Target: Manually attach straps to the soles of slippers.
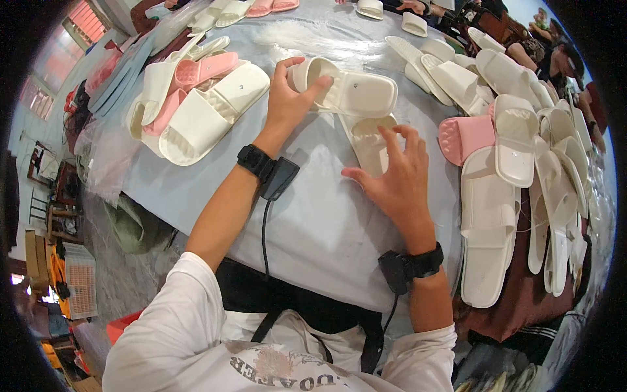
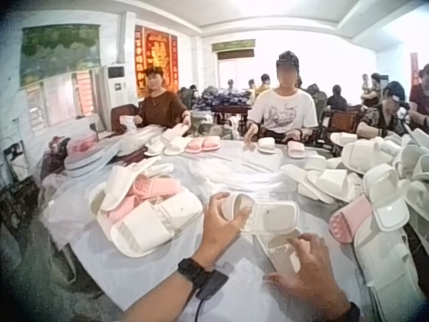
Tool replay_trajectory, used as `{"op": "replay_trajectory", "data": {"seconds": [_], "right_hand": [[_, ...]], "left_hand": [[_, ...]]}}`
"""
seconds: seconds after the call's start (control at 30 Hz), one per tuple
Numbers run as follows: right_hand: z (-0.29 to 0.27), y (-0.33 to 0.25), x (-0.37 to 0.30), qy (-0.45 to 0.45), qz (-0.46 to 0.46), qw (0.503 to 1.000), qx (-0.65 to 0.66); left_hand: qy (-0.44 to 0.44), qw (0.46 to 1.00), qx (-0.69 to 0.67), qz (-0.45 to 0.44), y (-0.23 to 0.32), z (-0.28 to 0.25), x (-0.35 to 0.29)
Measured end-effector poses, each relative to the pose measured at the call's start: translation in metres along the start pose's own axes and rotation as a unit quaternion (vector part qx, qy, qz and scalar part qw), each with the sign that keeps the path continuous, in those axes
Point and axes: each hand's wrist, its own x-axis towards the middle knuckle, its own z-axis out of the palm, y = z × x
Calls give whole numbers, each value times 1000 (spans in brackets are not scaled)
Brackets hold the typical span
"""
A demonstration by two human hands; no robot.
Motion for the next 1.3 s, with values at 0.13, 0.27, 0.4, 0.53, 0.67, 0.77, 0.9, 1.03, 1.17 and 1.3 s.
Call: {"op": "replay_trajectory", "data": {"seconds": [0.13,0.27,0.4,0.53,0.67,0.77,0.9,1.03,1.17,1.3], "right_hand": [[10,7,-13,-38,85,993,-76],[5,15,-5,-86,142,985,-37],[8,19,-8,-61,121,990,-42],[6,22,-8,-34,74,995,-55],[3,25,0,43,46,997,-34],[1,24,2,77,52,996,-13],[0,18,5,85,70,994,23],[7,24,2,55,125,988,69],[11,28,-4,14,95,990,98],[13,24,-9,-49,2,995,87]], "left_hand": [[4,1000,19,5,5,5,-1],[2,1000,9,18,2,-2,3],[2,998,43,36,8,-5,2],[14,997,67,37,6,0,0],[-70,997,-13,19,-2,7,0],[-139,989,-43,0,2,9,-3],[-173,979,-100,-48,17,7,-7],[-207,950,-202,-120,25,7,-7],[-221,925,-281,-130,32,14,-17],[-266,911,-288,-127,37,15,-20]]}}
